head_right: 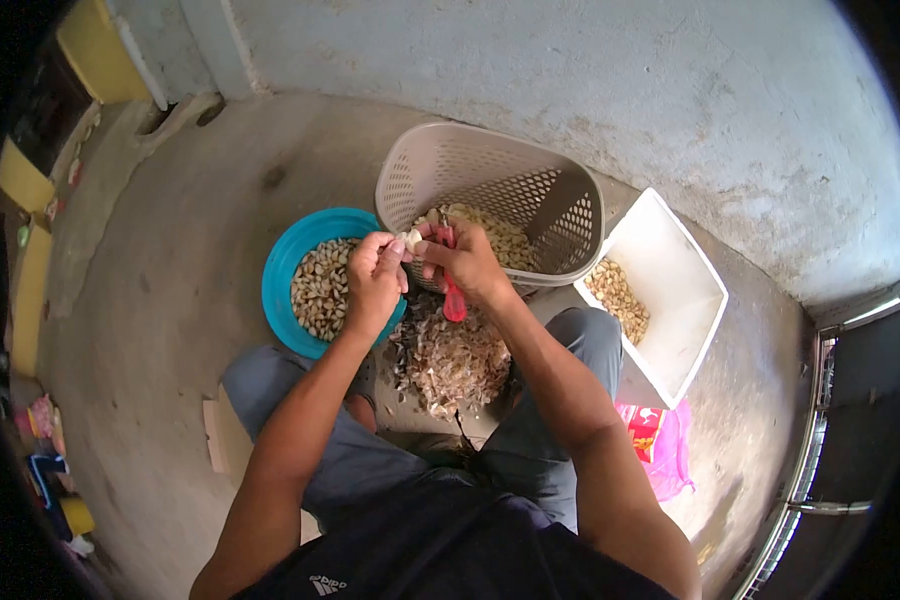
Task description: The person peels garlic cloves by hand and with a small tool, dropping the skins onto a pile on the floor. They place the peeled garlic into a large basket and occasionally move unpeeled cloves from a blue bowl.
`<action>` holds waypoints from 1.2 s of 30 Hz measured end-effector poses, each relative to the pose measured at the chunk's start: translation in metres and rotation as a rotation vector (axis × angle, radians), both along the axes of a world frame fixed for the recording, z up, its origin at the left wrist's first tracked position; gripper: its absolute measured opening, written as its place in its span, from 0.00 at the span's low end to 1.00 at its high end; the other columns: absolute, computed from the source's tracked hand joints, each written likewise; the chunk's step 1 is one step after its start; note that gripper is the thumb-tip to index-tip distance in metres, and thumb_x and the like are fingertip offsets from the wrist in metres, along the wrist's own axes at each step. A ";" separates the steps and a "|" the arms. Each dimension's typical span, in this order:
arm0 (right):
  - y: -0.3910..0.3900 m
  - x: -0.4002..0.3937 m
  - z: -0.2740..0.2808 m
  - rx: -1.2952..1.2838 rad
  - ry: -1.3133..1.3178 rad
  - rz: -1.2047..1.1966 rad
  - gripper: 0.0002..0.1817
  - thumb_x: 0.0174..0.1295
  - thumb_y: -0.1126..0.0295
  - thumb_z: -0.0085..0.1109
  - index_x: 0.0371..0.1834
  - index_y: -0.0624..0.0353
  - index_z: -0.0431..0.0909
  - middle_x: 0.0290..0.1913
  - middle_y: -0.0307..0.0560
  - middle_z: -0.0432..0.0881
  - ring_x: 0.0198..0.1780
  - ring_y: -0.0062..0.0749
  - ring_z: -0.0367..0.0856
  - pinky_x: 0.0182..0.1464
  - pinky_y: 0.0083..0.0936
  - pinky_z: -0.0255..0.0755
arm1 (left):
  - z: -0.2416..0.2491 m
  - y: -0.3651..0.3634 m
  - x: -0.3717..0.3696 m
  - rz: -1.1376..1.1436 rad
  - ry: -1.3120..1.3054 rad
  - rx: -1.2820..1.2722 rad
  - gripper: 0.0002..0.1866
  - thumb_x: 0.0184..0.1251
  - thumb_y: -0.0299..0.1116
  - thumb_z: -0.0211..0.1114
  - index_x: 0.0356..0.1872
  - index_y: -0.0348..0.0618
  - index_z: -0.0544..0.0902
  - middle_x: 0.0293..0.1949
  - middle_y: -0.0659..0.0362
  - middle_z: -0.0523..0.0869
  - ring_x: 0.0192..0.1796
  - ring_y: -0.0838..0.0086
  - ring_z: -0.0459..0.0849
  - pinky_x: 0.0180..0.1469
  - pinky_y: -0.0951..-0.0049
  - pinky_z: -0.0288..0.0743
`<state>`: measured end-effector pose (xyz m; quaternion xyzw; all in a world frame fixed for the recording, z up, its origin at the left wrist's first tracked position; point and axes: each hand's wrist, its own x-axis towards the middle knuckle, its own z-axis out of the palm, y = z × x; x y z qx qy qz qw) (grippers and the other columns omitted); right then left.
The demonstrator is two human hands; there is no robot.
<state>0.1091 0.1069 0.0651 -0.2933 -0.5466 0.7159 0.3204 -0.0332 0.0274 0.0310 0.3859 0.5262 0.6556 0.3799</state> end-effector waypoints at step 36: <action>0.014 0.036 0.019 0.013 0.030 0.066 0.15 0.73 0.76 0.60 0.60 0.66 0.77 0.41 0.41 0.84 0.28 0.20 0.83 0.21 0.14 0.70 | 0.005 -0.020 0.012 -0.438 0.722 0.031 0.09 0.66 0.27 0.70 0.44 0.33 0.87 0.37 0.47 0.87 0.37 0.62 0.88 0.42 0.65 0.80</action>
